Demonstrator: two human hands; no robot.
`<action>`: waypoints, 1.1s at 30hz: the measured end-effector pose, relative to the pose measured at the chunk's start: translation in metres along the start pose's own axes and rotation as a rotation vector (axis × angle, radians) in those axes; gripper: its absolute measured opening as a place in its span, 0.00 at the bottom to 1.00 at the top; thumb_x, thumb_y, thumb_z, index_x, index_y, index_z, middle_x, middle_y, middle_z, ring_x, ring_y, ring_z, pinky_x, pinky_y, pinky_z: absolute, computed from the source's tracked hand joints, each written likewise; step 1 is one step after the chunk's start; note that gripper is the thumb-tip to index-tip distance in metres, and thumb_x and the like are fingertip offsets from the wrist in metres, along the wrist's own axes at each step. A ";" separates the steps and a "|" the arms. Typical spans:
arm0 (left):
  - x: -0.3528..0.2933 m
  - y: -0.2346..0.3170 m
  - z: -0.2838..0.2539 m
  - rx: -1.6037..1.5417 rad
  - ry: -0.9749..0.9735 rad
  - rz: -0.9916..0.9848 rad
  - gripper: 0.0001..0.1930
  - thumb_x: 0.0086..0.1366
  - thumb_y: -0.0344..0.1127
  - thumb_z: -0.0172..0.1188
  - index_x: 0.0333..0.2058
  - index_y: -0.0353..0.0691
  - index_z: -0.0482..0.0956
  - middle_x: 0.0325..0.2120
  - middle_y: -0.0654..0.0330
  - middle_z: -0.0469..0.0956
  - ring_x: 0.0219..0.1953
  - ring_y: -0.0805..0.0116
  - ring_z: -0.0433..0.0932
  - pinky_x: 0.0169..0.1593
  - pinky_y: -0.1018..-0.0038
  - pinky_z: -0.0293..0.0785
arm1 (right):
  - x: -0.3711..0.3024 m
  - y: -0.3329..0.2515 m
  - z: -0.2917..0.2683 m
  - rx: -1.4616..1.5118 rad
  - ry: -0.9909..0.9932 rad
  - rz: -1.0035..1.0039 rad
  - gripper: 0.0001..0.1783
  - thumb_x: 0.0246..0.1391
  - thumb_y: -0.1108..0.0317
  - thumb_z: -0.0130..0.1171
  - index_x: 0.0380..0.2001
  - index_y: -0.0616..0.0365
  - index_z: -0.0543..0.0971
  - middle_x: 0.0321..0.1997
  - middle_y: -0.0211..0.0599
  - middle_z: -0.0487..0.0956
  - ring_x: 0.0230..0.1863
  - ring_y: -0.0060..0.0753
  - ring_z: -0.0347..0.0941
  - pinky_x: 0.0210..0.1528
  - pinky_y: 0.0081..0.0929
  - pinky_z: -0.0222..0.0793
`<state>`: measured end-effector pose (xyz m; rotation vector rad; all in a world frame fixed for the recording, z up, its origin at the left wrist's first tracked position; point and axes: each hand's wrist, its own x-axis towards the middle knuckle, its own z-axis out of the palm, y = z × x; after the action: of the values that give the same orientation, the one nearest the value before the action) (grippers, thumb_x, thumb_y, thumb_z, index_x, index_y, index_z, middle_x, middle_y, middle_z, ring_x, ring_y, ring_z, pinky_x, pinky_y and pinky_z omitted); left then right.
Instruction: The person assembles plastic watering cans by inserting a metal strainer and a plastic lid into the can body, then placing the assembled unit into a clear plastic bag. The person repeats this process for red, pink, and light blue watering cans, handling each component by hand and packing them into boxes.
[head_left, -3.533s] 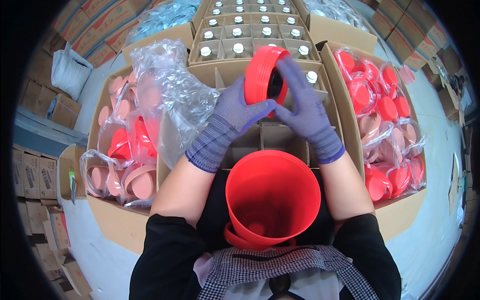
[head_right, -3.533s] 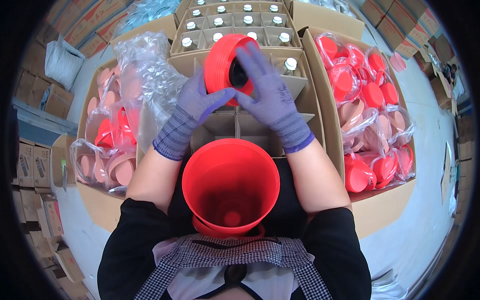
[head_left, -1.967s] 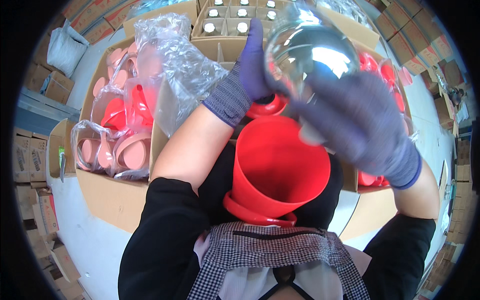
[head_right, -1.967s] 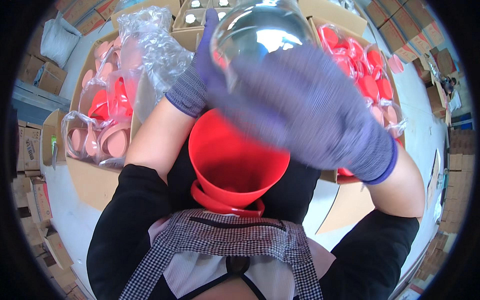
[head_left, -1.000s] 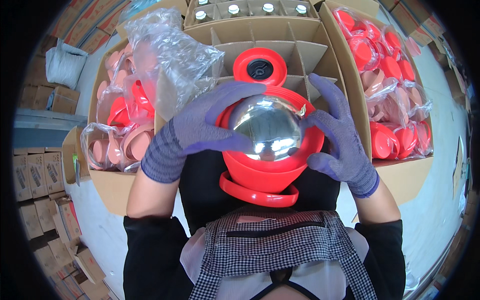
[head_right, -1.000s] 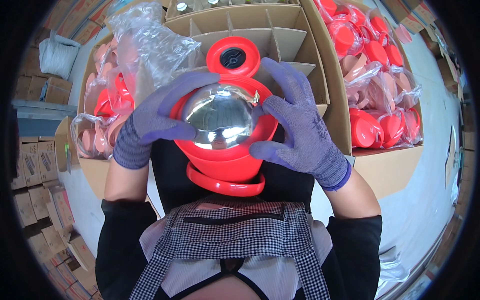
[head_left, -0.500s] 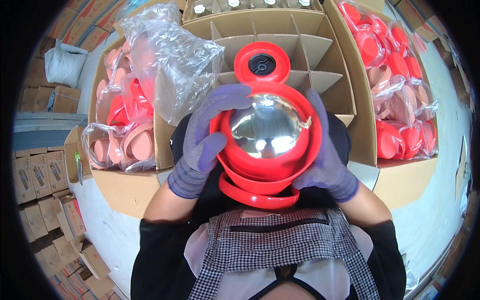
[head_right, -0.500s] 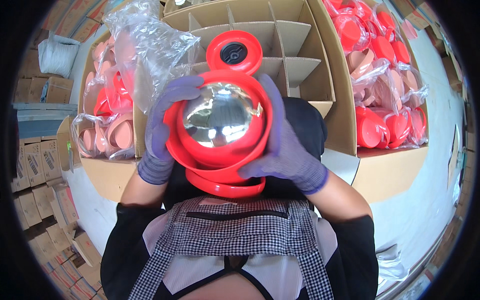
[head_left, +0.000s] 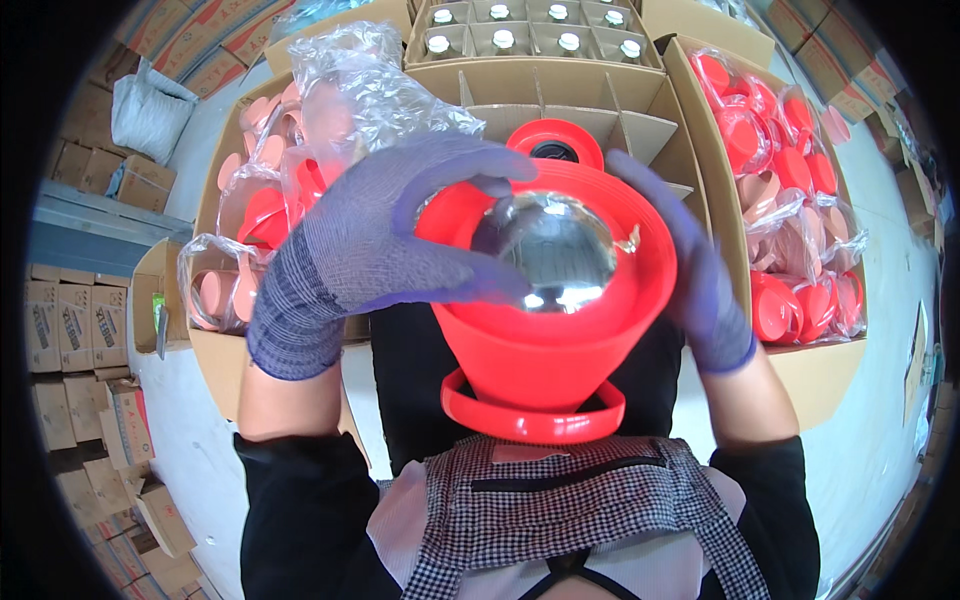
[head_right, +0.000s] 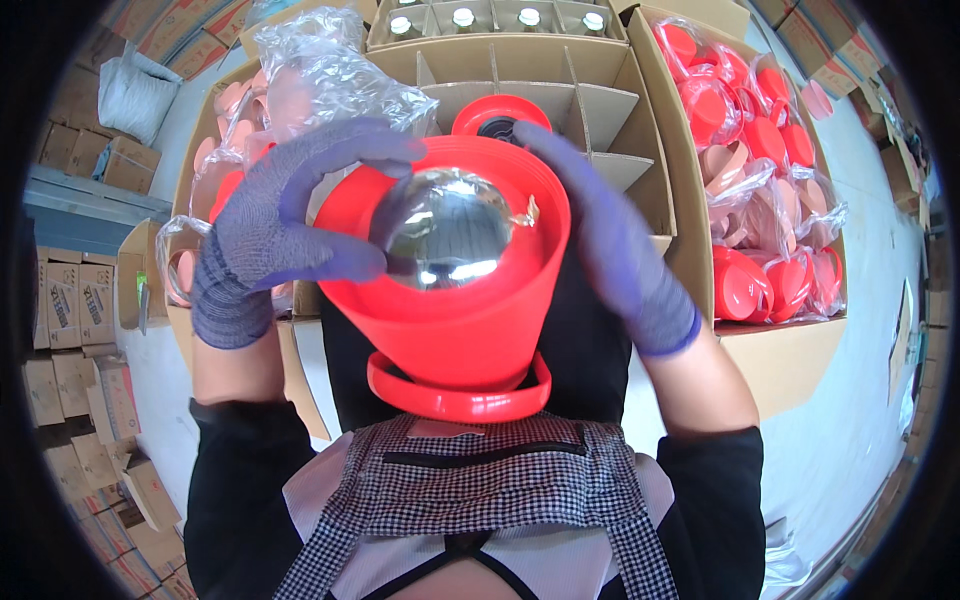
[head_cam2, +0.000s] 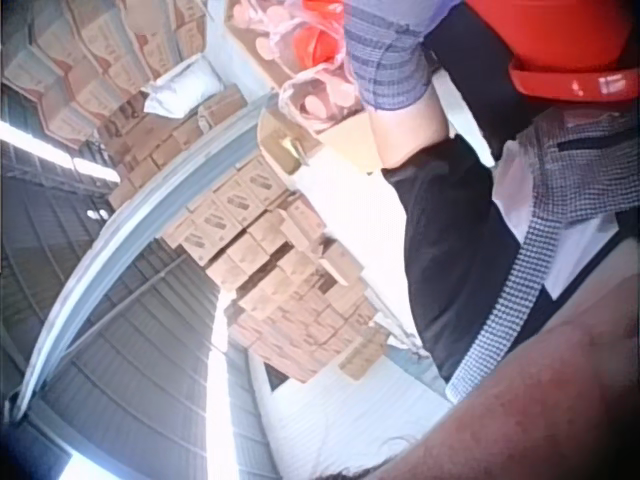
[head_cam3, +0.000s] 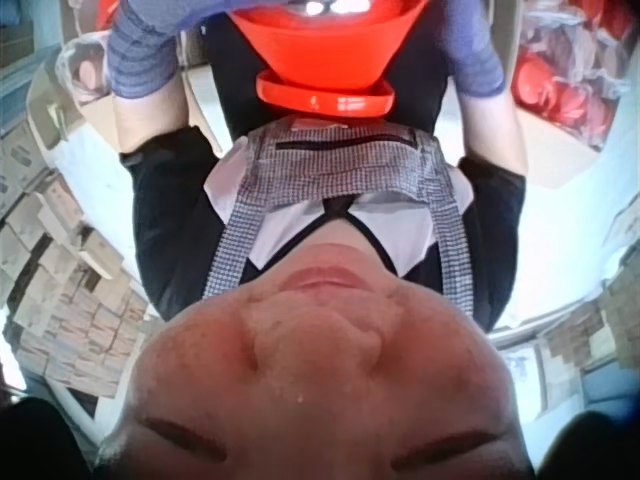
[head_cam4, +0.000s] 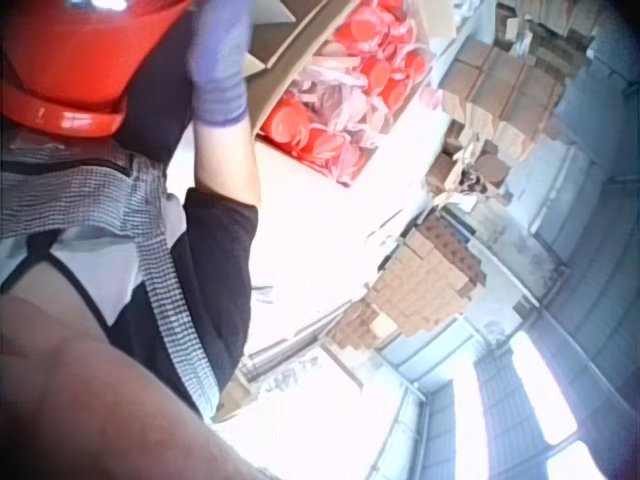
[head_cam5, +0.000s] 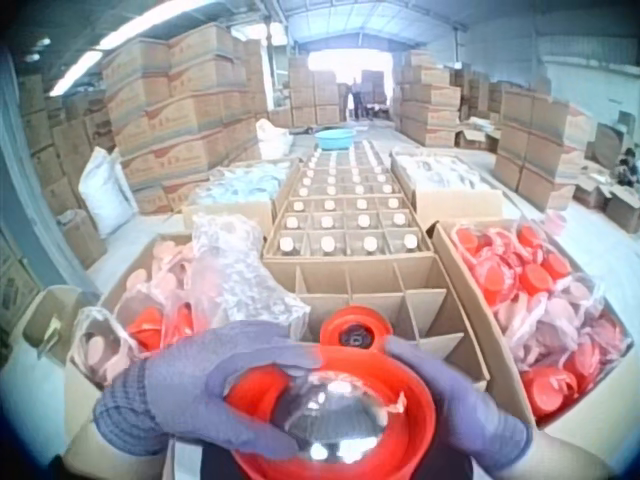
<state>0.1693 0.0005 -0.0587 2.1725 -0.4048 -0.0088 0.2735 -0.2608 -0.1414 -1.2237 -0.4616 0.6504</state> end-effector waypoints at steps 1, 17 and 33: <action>0.009 -0.001 -0.004 0.004 0.011 0.147 0.38 0.42 0.39 0.82 0.55 0.37 0.82 0.52 0.54 0.80 0.54 0.57 0.79 0.59 0.64 0.74 | 0.016 0.000 -0.011 -0.052 -0.023 -0.026 0.41 0.61 0.49 0.61 0.71 0.60 0.65 0.68 0.44 0.73 0.70 0.38 0.68 0.71 0.36 0.63; 0.056 -0.114 0.064 -0.176 0.787 -0.132 0.25 0.76 0.44 0.55 0.64 0.35 0.71 0.56 0.51 0.79 0.54 0.62 0.81 0.58 0.67 0.75 | 0.167 0.080 -0.040 -1.013 -0.098 -0.133 0.31 0.61 0.48 0.61 0.64 0.49 0.74 0.57 0.47 0.77 0.57 0.50 0.76 0.61 0.40 0.74; 0.015 0.030 -0.006 0.224 -0.053 0.403 0.46 0.30 0.49 0.77 0.53 0.33 0.83 0.57 0.43 0.80 0.60 0.46 0.79 0.66 0.54 0.69 | 0.013 -0.011 -0.030 -0.119 0.124 -0.520 0.24 0.71 0.60 0.51 0.63 0.61 0.73 0.59 0.43 0.78 0.58 0.37 0.77 0.62 0.34 0.71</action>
<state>0.1762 -0.0158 -0.0291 2.2734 -0.9052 0.2119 0.3044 -0.2757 -0.1398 -1.1823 -0.6894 0.1048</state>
